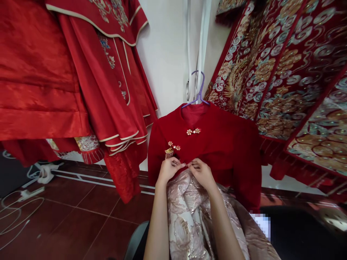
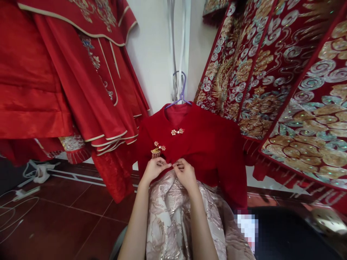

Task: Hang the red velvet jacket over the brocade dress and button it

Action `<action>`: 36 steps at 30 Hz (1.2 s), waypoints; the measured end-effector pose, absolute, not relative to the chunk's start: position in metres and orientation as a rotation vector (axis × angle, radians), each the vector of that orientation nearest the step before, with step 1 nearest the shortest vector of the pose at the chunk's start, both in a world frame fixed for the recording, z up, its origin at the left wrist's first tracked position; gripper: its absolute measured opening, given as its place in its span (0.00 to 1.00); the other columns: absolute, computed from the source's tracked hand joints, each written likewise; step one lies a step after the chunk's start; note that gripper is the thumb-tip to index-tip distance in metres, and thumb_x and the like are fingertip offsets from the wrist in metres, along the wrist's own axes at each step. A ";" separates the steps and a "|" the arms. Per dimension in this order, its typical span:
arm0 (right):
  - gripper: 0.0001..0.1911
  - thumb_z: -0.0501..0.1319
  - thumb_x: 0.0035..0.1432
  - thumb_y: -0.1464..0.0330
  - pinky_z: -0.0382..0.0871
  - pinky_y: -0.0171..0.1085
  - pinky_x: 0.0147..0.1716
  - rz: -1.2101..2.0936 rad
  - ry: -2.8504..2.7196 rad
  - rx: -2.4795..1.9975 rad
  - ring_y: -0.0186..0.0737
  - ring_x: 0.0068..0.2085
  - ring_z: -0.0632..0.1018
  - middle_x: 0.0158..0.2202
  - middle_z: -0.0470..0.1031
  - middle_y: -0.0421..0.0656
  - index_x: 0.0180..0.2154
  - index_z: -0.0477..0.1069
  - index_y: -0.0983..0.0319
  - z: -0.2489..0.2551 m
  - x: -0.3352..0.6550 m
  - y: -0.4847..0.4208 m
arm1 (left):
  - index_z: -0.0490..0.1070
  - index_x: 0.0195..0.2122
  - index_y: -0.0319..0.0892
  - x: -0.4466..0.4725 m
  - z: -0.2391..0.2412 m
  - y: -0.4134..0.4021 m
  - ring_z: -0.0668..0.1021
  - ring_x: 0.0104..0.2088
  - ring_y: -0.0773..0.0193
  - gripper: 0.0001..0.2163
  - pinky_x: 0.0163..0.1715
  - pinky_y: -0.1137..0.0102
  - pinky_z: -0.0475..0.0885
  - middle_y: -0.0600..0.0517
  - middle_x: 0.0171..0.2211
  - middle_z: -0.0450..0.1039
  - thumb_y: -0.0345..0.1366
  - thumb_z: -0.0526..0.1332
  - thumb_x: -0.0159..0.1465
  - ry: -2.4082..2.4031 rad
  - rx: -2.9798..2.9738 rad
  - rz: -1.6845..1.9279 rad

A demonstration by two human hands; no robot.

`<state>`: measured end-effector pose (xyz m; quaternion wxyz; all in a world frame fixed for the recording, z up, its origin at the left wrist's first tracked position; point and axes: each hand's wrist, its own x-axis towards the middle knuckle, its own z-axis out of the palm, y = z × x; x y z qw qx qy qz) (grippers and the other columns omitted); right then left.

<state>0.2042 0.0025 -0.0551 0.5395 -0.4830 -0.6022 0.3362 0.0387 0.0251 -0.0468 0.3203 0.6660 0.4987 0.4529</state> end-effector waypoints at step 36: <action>0.09 0.63 0.47 0.63 0.74 0.36 0.31 0.704 -1.437 -1.178 0.37 0.29 0.77 0.30 0.77 0.44 0.30 0.68 0.60 -0.062 0.200 0.006 | 0.78 0.27 0.38 0.038 -0.052 0.028 0.79 0.30 0.62 0.09 0.32 0.71 0.72 0.46 0.29 0.80 0.40 0.68 0.52 1.480 1.739 1.083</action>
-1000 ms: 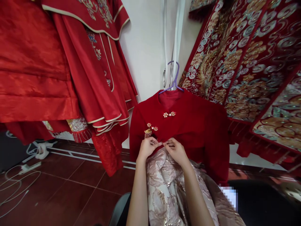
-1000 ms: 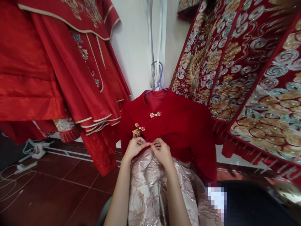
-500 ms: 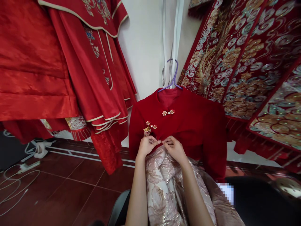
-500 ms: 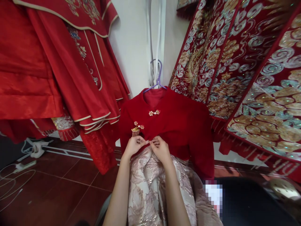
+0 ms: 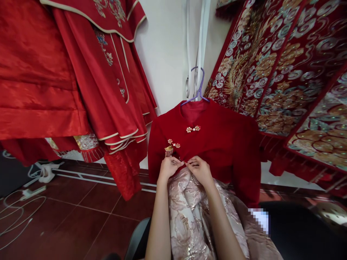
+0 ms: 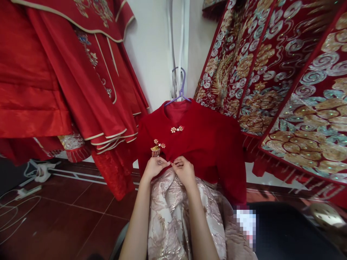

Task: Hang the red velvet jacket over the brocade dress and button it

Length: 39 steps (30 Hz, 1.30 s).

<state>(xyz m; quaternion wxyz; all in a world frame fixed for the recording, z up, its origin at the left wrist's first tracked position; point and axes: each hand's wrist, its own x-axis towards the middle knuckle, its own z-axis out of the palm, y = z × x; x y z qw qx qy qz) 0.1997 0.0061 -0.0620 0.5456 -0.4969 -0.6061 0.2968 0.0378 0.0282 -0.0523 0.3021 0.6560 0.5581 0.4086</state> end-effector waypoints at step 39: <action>0.14 0.66 0.45 0.59 0.71 0.35 0.27 0.596 -1.404 -1.227 0.37 0.27 0.74 0.29 0.75 0.42 0.29 0.64 0.59 -0.063 0.189 0.006 | 0.78 0.29 0.40 0.028 -0.043 0.026 0.80 0.29 0.63 0.08 0.35 0.69 0.75 0.49 0.29 0.80 0.39 0.67 0.53 1.288 1.654 1.527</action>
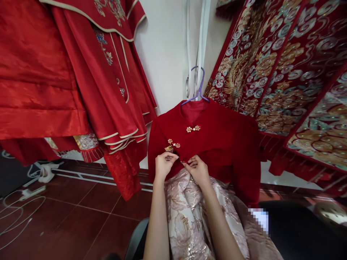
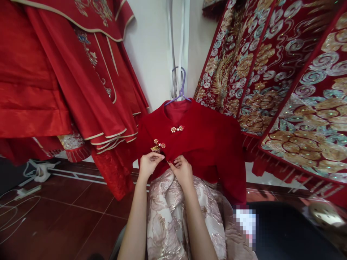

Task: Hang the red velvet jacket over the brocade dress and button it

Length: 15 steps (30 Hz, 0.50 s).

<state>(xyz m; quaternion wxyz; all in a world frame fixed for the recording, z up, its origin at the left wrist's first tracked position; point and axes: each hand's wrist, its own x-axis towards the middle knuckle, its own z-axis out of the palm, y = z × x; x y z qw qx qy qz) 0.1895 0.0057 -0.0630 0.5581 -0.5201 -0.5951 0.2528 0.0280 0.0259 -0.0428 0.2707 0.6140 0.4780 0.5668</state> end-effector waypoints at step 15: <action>0.13 0.66 0.44 0.60 0.71 0.36 0.29 0.692 -1.384 -1.198 0.37 0.27 0.75 0.26 0.74 0.42 0.27 0.66 0.60 -0.055 0.197 0.000 | 0.77 0.32 0.39 0.030 -0.039 0.028 0.79 0.30 0.65 0.11 0.35 0.70 0.74 0.48 0.32 0.79 0.40 0.67 0.53 1.255 1.510 1.576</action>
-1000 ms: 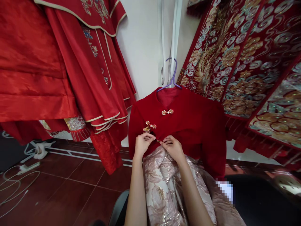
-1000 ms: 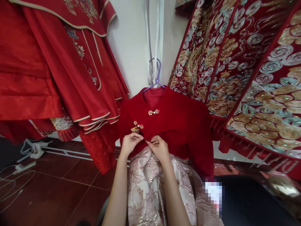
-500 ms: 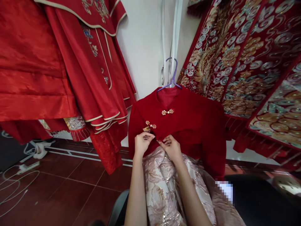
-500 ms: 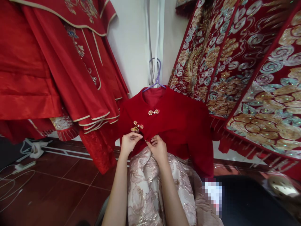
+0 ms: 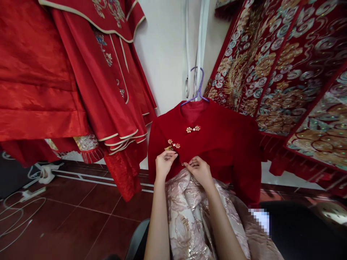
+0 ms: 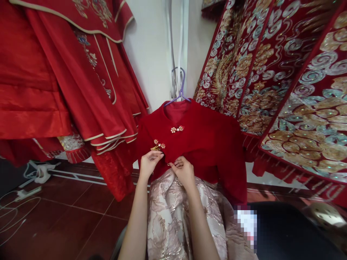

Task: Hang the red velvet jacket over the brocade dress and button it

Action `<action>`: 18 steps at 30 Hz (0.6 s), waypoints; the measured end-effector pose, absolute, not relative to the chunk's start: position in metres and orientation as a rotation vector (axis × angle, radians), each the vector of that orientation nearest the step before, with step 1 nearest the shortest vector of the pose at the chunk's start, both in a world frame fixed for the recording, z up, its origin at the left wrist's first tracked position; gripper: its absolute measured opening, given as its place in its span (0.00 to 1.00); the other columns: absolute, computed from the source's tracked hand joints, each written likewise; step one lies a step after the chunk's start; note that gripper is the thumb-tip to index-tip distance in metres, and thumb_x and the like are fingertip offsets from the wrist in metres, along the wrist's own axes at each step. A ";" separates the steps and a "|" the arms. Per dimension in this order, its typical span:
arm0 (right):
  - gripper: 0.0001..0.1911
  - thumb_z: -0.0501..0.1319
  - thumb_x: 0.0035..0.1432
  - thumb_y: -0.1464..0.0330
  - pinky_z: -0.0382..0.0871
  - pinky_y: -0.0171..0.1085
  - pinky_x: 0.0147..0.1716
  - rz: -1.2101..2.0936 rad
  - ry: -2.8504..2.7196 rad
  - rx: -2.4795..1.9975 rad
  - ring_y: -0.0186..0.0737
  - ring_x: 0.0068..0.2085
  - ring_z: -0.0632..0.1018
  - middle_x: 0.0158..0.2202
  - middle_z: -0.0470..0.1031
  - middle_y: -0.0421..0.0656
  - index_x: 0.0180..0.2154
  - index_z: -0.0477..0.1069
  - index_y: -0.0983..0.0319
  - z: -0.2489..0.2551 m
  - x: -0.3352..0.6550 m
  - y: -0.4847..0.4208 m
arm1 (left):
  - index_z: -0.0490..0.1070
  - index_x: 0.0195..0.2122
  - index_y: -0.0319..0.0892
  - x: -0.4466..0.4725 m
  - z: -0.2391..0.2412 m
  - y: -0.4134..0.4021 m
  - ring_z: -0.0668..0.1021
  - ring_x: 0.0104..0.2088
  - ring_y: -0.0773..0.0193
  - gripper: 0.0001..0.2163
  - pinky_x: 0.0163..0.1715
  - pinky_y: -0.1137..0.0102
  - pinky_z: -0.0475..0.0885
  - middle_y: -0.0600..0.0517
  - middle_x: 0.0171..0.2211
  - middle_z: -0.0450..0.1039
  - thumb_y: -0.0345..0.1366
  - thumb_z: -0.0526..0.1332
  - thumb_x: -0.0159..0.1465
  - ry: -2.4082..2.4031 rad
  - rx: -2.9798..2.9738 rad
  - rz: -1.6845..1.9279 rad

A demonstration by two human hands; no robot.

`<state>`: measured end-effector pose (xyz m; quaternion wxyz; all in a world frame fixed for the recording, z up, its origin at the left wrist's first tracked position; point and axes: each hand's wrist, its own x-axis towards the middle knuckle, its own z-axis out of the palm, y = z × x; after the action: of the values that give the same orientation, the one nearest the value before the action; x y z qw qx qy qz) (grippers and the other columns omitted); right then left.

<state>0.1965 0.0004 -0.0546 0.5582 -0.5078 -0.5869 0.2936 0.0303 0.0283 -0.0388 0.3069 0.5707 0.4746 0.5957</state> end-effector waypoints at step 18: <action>0.12 0.68 0.45 0.63 0.69 0.35 0.34 1.203 -1.615 -1.018 0.34 0.31 0.74 0.28 0.74 0.40 0.31 0.71 0.62 -0.005 0.243 -0.045 | 0.76 0.42 0.37 0.058 -0.015 0.019 0.80 0.40 0.64 0.15 0.41 0.71 0.73 0.42 0.46 0.77 0.42 0.61 0.59 0.812 0.843 1.614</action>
<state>0.2432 -0.0451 -0.0047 0.4281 -0.4078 -0.6467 0.4818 0.0578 0.0189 -0.0151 0.5431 0.3550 0.3421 0.6797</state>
